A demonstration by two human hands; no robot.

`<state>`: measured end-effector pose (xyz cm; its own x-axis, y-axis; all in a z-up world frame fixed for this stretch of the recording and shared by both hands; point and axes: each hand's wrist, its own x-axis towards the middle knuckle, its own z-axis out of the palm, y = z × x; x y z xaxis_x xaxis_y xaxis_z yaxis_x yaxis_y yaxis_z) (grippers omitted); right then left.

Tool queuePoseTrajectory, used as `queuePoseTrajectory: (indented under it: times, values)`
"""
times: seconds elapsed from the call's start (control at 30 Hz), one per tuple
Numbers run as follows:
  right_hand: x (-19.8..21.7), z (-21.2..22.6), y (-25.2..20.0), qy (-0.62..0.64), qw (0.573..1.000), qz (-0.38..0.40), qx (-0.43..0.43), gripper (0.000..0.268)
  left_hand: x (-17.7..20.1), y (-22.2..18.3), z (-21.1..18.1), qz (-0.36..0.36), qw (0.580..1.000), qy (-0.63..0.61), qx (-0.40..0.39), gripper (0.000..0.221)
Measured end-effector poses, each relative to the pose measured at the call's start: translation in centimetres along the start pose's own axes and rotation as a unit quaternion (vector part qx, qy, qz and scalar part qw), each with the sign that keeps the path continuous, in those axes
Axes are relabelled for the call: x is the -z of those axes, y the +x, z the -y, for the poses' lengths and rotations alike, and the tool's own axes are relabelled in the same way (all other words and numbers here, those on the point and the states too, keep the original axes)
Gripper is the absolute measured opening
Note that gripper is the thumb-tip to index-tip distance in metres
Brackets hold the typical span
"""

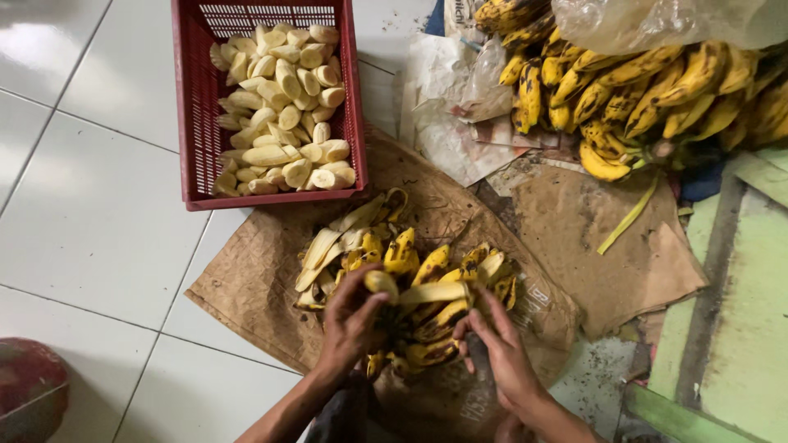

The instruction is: The person peels ripe bananas one by one using a knife and places the peeled fruit into a red plastic basket. The peels are discarded onto a brown paper sheet on the floor.

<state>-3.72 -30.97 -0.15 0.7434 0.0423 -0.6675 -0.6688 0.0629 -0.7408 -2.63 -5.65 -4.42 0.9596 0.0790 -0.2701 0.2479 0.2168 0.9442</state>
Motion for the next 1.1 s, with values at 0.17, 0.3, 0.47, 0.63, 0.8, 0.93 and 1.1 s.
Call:
queuePoseTrajectory:
  times: [0.17,0.3,0.47,0.63,0.8,0.93,1.1]
  values:
    - [-0.9,4.1,0.2,-0.354,0.911,0.161,0.134,0.065,-1.4,0.2,-0.4,0.122,0.991,-0.042,0.033,0.044]
    - [-2.4,7.0,-0.2,-0.422,0.868,0.205,0.161,0.057,-1.4,0.2,-0.6,0.145,0.989,-0.024,0.014,0.040]
    - [-3.6,7.4,0.0,-0.396,0.893,0.199,0.072,0.055,-0.9,0.5,-0.8,0.180,0.983,0.016,-0.023,0.039]
    - [-2.6,6.9,0.9,-0.132,0.965,0.209,-0.085,0.053,-0.8,0.5,-0.6,0.221,0.960,-0.132,0.109,0.066]
    - [-3.4,6.9,4.6,-0.226,0.953,0.190,-0.069,0.050,-2.0,-1.1,0.1,0.137,0.984,0.066,-0.095,0.050]
    - [-5.7,8.1,8.8,-0.407,0.905,0.118,-0.036,0.046,-2.4,-3.0,0.1,-0.019,0.894,0.313,-0.319,0.036]
    - [-6.7,9.0,11.0,-0.376,0.919,0.120,0.004,0.061,1.0,-5.1,0.3,-0.039,0.892,0.300,-0.334,0.034]
